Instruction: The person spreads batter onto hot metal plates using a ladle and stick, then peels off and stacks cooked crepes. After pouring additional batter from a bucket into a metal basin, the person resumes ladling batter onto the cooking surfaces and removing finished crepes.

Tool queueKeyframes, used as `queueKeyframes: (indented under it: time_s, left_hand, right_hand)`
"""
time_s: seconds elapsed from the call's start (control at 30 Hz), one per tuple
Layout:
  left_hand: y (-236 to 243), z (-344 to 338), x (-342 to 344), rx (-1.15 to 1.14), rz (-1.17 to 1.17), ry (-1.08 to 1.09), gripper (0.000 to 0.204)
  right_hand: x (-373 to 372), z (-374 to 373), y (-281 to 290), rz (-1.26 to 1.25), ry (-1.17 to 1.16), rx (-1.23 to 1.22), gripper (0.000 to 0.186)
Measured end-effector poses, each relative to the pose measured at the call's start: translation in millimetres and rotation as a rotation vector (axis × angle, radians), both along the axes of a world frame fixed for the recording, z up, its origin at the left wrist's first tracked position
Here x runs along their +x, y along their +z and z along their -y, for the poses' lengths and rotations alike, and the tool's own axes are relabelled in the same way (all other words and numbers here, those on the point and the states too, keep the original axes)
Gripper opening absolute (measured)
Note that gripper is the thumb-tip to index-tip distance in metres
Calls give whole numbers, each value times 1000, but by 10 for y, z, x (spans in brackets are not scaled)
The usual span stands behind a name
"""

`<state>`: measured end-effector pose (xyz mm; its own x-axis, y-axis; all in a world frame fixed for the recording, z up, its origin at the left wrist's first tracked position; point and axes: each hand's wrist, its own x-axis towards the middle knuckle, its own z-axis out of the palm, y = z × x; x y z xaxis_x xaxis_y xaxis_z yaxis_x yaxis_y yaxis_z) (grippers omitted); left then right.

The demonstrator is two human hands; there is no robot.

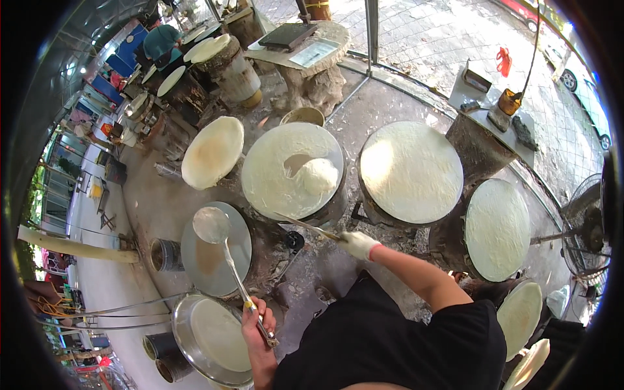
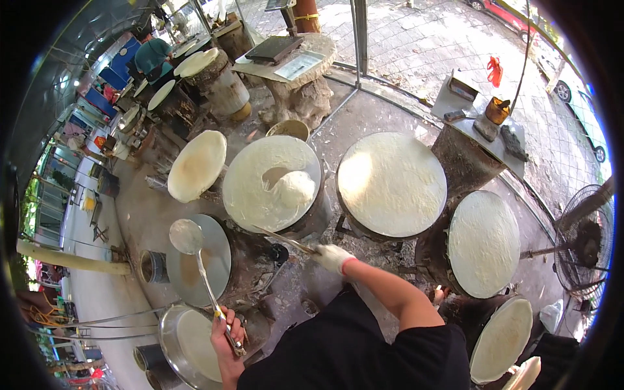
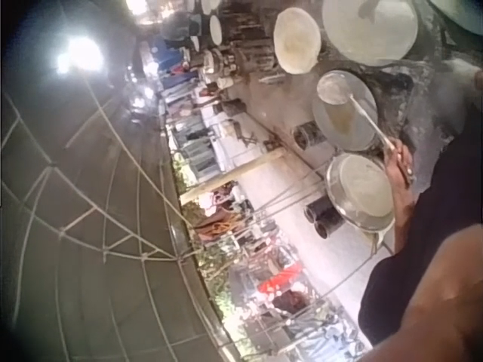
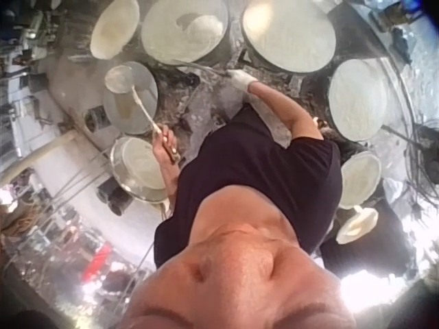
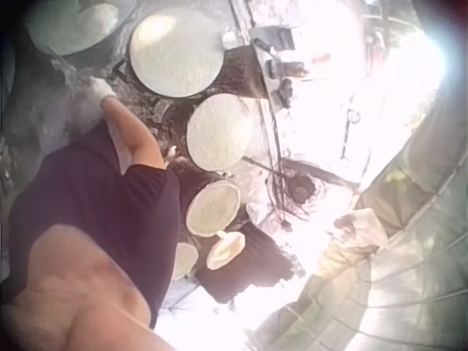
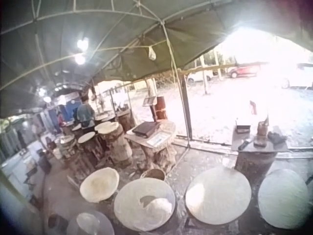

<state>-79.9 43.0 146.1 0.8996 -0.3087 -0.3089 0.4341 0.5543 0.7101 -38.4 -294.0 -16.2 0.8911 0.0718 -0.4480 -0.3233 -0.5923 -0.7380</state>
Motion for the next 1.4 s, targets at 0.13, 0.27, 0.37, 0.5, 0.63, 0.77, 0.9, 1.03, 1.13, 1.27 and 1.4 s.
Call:
queueKeyframes:
  time_s: [0.13, 0.27, 0.37, 0.5, 0.63, 0.77, 0.9, 1.03, 1.13, 1.27, 1.4]
  left_hand:
    - [-12, -34, 66, 8, -32, -6, 24]
    - [-58, -90, 242, -33, -81, -60, 25]
    - [-104, -226, 327, -47, -67, -107, 25]
    - [-257, -450, 451, -88, -61, -159, 26]
    - [-322, -527, 575, -114, -107, -219, 26]
    - [-406, -556, 694, -133, -175, -287, 25]
    - [-395, -466, 700, -115, -237, -261, 17]
    - [-472, -312, 709, -128, -287, -290, 17]
    - [-518, -170, 689, -119, -312, -288, 17]
    - [-532, 4, 602, -94, -358, -254, 19]
    - [-664, 56, 591, -172, -474, -310, 17]
  right_hand:
    - [81, 213, -434, 132, -453, -123, 37]
    - [1093, 630, -312, 254, -667, -305, 33]
    - [1266, 401, -166, 213, -662, -232, 35]
    - [774, -90, -197, 350, -527, 125, 46]
    - [714, -340, -295, 273, -1168, 647, 37]
    - [1057, -428, -283, 226, -1089, 618, 36]
    - [1014, -112, -181, 353, -1152, 477, 38]
    - [1126, -205, -487, 168, -912, 255, 38]
    - [1481, 177, -107, 214, -555, 106, 38]
    - [1506, 312, -135, 197, -863, 254, 40]
    - [1477, 322, -299, 158, -512, 166, 42]
